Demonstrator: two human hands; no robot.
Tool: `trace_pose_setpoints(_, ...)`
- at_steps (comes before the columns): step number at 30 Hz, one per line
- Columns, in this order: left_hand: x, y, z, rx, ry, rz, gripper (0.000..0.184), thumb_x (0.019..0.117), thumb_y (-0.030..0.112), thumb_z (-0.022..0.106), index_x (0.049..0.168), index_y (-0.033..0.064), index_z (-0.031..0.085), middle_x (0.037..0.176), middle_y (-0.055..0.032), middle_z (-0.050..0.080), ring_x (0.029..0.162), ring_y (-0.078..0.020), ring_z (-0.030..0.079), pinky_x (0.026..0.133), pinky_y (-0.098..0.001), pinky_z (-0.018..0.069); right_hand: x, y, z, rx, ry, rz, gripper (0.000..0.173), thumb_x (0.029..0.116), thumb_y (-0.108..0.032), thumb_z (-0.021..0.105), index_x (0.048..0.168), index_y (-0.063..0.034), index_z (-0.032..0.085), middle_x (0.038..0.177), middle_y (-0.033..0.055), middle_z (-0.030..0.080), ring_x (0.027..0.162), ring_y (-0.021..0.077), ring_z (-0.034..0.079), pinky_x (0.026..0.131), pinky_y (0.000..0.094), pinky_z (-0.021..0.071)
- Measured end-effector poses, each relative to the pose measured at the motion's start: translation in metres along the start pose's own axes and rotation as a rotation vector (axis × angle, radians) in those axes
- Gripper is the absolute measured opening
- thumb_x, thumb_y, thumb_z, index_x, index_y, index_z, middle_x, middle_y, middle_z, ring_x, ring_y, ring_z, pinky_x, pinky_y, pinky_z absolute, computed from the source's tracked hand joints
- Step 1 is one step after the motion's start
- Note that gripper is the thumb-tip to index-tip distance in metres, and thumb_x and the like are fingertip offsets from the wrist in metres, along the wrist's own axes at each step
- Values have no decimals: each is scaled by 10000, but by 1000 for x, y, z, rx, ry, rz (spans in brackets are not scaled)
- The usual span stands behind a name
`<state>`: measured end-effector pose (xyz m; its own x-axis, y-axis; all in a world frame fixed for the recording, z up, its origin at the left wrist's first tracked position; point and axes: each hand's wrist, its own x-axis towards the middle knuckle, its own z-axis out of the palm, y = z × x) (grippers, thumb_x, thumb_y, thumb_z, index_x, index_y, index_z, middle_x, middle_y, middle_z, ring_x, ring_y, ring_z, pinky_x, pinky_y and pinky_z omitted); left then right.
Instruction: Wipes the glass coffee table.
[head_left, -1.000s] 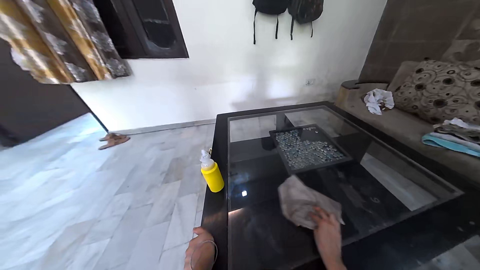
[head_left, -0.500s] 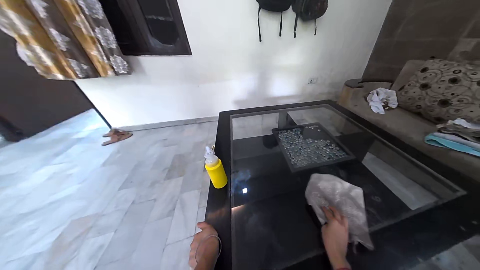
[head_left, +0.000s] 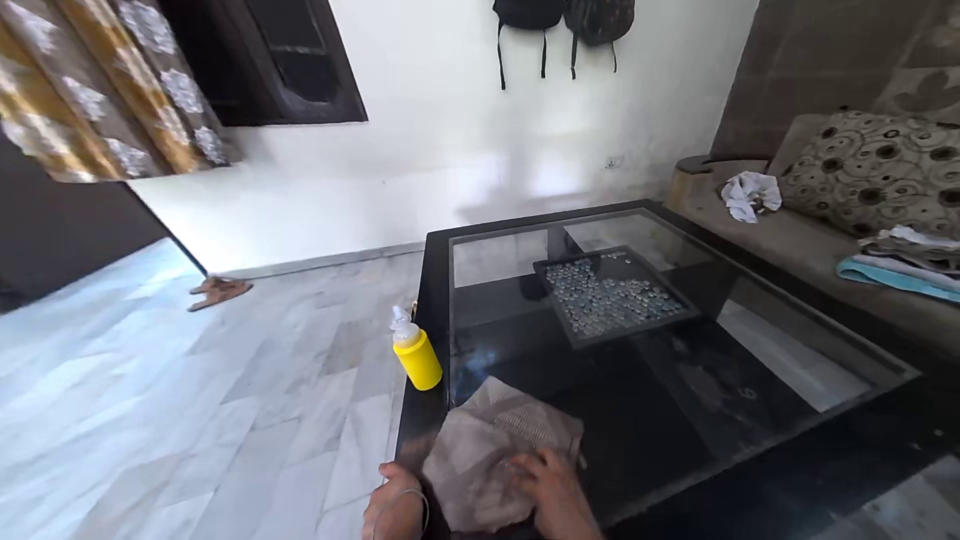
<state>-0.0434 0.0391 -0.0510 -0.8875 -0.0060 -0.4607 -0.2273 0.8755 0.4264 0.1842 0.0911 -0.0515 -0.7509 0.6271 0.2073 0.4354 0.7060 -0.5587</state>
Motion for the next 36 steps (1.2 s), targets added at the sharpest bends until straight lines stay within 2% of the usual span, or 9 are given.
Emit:
trace_pose_setpoints(3,-6,1,-7,-5,-37,22,831,1096,531,47,1361,-27,603,1448,-226,590,1389,-371,540,1078,-589,454,0,54,-42,-96,177,280,414,848,119,614,1080,-152,823,1332,63,699,1283,408,580,1064,582,444)
trace_pose_setpoints(6,5,-2,-5,27,-25,22,810,1077,575,94,1346,49,649,1415,-153,642,1354,-327,588,1048,-568,497,-25,107,-74,-219,477,546,359,828,129,637,1026,-103,827,1273,126,723,1213,462,614,1009,642,450)
trace_pose_setpoints(10,26,-4,9,40,7,-62,833,1041,656,118,1220,98,710,1303,-119,705,1263,-316,650,936,-562,536,-73,151,-102,-259,788,852,324,839,116,663,1085,-46,798,1330,239,661,1208,594,554,933,768,397)
trace_pose_setpoints(13,27,-5,9,8,-1,-55,823,1050,637,116,1198,98,719,1309,-131,698,1262,-335,645,937,-584,530,-84,149,-108,-222,827,953,355,869,123,621,1164,-13,763,1388,290,600,1237,626,511,946,777,389)
trace_pose_setpoints(18,5,-1,2,-2,-10,-6,876,1079,576,35,1309,-12,642,1405,-247,613,1348,-410,566,1029,-621,477,-50,100,-92,-216,538,852,403,876,126,599,1220,-26,745,1382,271,605,1236,531,566,998,630,477)
trace_pose_setpoints(25,1,2,-1,21,-17,17,847,1089,548,33,1319,-6,630,1409,-233,614,1355,-405,562,1035,-614,477,-3,-10,-33,-1,-53,400,478,894,101,565,1306,-89,715,1474,181,563,1333,430,521,1067,522,470)
trace_pose_setpoints(30,-4,-1,-8,30,-33,49,830,1100,543,53,1353,-20,608,1398,-243,620,1346,-391,574,1048,-592,480,-6,-54,34,86,-66,-67,395,867,77,633,1202,-84,770,1335,171,674,1170,435,638,981,561,521)
trace_pose_setpoints(32,-3,-3,-6,28,-21,62,835,1097,548,58,1325,-20,626,1370,-245,637,1324,-393,592,1031,-596,492,-3,-55,30,57,-61,-49,376,875,67,635,1171,-108,787,1324,149,684,1192,428,630,987,576,510)
trace_pose_setpoints(36,-2,1,-2,-26,-5,-32,848,1091,554,65,1301,-24,649,1400,-247,618,1357,-392,564,1053,-596,473,7,-12,-11,-11,30,211,313,877,72,622,1027,-110,828,1306,93,706,1275,405,580,1048,589,433)
